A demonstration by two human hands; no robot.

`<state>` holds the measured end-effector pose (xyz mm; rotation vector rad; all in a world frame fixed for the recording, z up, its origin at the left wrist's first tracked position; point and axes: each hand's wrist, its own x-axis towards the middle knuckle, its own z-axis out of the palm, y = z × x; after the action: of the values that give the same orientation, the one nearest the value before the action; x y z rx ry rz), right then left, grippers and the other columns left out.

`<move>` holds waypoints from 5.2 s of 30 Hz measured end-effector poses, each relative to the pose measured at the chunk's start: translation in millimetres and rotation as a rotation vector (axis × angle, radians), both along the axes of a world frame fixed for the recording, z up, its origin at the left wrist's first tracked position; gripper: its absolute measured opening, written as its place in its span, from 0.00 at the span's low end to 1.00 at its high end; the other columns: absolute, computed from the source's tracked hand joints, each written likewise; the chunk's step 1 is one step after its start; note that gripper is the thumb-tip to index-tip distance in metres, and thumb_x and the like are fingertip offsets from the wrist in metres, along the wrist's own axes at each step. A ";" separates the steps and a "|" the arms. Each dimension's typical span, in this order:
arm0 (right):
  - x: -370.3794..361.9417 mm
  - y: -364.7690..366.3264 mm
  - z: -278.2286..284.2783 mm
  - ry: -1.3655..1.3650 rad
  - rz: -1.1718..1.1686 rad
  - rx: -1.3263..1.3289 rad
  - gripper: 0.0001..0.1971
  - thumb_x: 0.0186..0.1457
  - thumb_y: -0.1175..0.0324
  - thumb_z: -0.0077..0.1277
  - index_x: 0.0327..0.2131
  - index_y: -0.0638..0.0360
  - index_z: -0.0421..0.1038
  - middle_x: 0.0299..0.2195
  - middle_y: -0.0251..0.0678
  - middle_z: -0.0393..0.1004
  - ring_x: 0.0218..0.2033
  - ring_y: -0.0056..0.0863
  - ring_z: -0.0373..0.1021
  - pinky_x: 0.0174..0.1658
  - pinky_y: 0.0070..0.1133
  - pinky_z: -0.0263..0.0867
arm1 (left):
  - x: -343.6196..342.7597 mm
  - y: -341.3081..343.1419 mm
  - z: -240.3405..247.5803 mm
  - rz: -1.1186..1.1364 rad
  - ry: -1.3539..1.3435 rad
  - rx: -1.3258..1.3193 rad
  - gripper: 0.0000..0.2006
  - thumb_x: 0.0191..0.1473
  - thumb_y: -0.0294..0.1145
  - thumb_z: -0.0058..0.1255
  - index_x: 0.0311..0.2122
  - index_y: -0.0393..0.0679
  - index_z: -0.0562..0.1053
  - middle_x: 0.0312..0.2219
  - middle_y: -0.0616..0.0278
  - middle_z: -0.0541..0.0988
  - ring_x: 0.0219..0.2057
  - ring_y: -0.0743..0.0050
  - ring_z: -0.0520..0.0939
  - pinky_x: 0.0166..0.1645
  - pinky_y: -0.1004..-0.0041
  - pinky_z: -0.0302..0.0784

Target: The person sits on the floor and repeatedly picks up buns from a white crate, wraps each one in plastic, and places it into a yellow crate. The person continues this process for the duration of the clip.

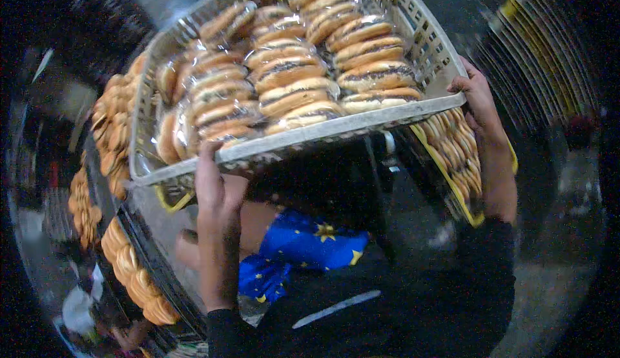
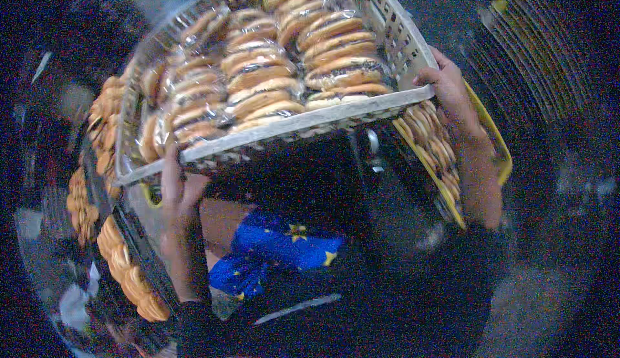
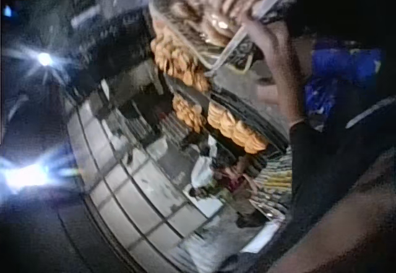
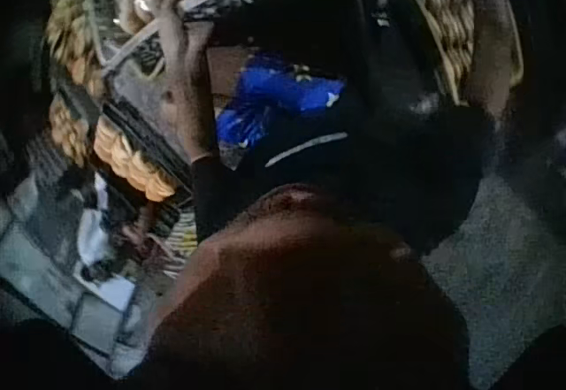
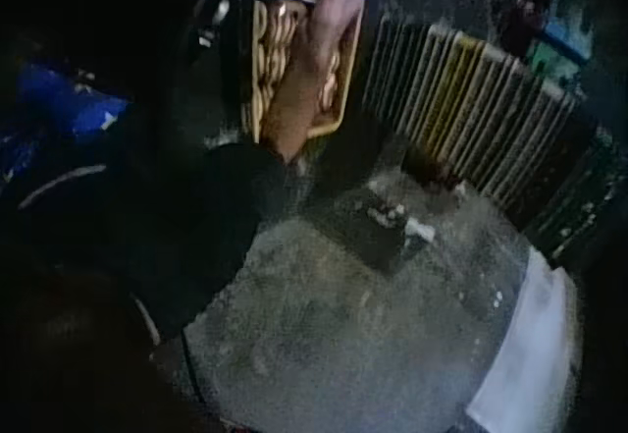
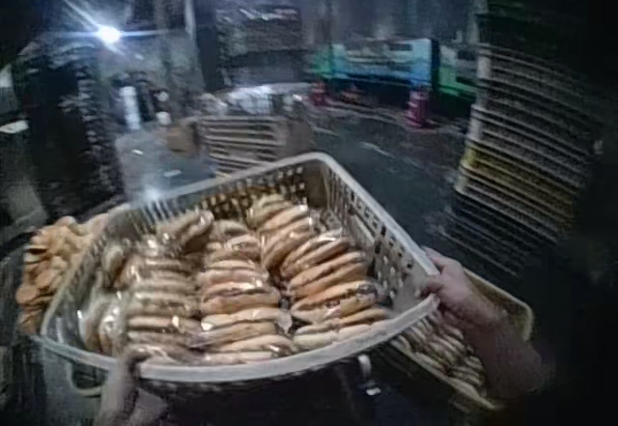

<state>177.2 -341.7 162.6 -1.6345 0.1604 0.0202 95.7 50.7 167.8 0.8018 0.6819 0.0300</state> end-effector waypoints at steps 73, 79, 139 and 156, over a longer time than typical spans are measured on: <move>59.3 178.1 -186.4 -0.264 -0.217 0.053 0.41 0.51 0.41 0.28 0.56 0.64 0.30 0.58 0.45 0.30 0.59 0.33 0.28 0.58 0.26 0.27 | -20.9 250.6 -135.0 0.050 0.559 1.731 0.19 0.39 0.45 0.50 0.33 0.42 0.74 0.29 0.51 0.76 0.32 0.57 0.76 0.38 0.65 0.69; 122.8 179.0 -221.5 -0.282 -0.080 0.507 0.29 0.55 0.47 0.26 0.48 0.64 0.54 0.48 0.40 0.54 0.49 0.30 0.52 0.54 0.29 0.45 | 7.5 230.7 -112.4 0.223 0.448 1.743 0.18 0.41 0.45 0.48 0.24 0.36 0.74 0.19 0.47 0.74 0.23 0.52 0.76 0.31 0.63 0.69; -120.5 342.9 -65.5 -0.188 1.058 0.270 0.12 0.43 0.72 0.52 0.34 0.62 0.69 0.27 0.33 0.70 0.33 0.23 0.65 0.39 0.17 0.59 | -136.9 68.4 -114.5 0.076 -0.618 0.304 0.06 0.45 0.29 0.52 0.27 0.39 0.70 0.22 0.67 0.68 0.28 0.81 0.69 0.38 0.80 0.65; -138.2 333.0 -72.6 -0.474 1.028 -0.563 0.07 0.44 0.71 0.47 0.28 0.62 0.69 0.26 0.42 0.69 0.28 0.40 0.66 0.34 0.28 0.62 | -154.9 72.4 -96.9 -0.377 -0.132 0.925 0.06 0.44 0.24 0.48 0.31 0.36 0.69 0.24 0.61 0.70 0.26 0.73 0.72 0.32 0.77 0.68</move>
<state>39.0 -8.7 90.0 -2.0611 -1.1312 0.3965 -59.2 123.1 70.9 1.7908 0.3574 0.0572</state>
